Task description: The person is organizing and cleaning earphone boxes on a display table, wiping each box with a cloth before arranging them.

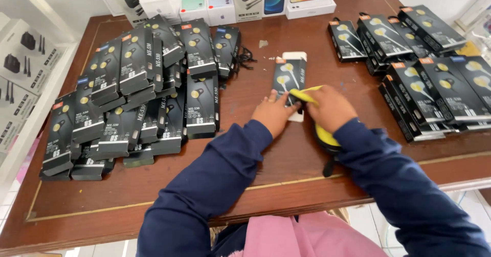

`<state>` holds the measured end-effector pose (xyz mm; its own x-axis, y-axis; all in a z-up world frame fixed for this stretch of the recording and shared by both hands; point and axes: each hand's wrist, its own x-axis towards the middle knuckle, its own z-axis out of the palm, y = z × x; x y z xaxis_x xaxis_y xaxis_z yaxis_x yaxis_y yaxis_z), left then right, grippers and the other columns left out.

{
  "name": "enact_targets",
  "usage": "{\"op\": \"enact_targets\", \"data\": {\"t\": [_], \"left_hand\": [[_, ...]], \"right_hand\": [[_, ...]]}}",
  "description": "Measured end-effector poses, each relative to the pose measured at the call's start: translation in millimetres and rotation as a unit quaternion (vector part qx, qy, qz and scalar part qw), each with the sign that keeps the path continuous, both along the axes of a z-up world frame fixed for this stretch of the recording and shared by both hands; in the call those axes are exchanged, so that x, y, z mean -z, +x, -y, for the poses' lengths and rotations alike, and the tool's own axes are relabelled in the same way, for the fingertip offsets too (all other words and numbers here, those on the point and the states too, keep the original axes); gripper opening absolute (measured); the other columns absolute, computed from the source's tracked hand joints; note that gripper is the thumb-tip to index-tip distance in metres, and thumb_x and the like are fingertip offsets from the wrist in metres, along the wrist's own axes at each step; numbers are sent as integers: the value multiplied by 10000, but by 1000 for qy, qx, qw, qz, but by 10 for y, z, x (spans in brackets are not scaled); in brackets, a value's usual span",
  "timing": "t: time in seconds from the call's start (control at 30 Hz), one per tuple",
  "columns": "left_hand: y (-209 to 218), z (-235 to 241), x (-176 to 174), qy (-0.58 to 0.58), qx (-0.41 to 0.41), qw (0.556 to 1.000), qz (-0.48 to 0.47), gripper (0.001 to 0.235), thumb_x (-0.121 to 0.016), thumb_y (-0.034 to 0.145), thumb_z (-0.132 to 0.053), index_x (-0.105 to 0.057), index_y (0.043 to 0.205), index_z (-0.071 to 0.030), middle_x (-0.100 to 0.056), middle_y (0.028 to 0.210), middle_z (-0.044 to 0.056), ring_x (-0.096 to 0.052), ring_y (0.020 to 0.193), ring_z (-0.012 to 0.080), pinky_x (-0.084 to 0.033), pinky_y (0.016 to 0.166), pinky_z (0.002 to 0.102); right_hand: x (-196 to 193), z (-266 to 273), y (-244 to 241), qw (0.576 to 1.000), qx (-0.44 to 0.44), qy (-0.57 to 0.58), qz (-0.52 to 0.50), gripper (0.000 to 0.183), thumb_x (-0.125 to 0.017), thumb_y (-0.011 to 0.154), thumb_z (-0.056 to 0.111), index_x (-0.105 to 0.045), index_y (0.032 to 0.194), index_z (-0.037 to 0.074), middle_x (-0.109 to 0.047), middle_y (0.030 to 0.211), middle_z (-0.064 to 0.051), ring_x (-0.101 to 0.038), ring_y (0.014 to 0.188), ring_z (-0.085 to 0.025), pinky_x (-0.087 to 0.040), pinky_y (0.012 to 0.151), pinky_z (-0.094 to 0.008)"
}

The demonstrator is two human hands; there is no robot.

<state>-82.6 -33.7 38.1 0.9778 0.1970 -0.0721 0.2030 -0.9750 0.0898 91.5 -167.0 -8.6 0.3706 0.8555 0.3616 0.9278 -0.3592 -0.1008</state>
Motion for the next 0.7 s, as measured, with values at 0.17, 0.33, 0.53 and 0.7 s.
{"op": "enact_targets", "data": {"t": [0.17,0.33,0.53,0.7], "left_hand": [[3,-21,135,7,0,1000,11,502,-590,1007,-226,-518,1494,-319,-406,1605,146,-321,1479,505,-359,1181,603],[27,-35,152,-11,-10,1000,-3,533,-580,1008,-229,-481,1521,-337,-374,1634,132,-311,1489,494,-343,1182,611],[20,-16,206,-5,-17,999,27,544,-587,992,-178,-497,1508,-325,-412,1614,128,-347,1482,486,-371,1180,581],[44,-39,272,-1,-20,999,47,530,-607,974,-157,-521,1476,-304,-448,1582,129,-385,1464,475,-397,1162,573]], "right_hand": [[436,-729,446,998,47,-13,35,331,-581,920,332,-725,1209,260,-595,1044,-98,-718,923,-372,-604,842,-459],[661,-1276,1098,993,116,-19,23,370,-568,922,348,-712,1249,256,-560,1085,-110,-715,951,-405,-606,847,-504],[601,-1303,1062,986,158,21,47,362,-539,969,292,-726,1251,165,-557,1062,-124,-691,923,-415,-584,846,-481],[452,-967,654,990,132,6,40,358,-549,984,277,-726,1265,142,-574,1088,-156,-675,986,-435,-574,894,-511]]}}
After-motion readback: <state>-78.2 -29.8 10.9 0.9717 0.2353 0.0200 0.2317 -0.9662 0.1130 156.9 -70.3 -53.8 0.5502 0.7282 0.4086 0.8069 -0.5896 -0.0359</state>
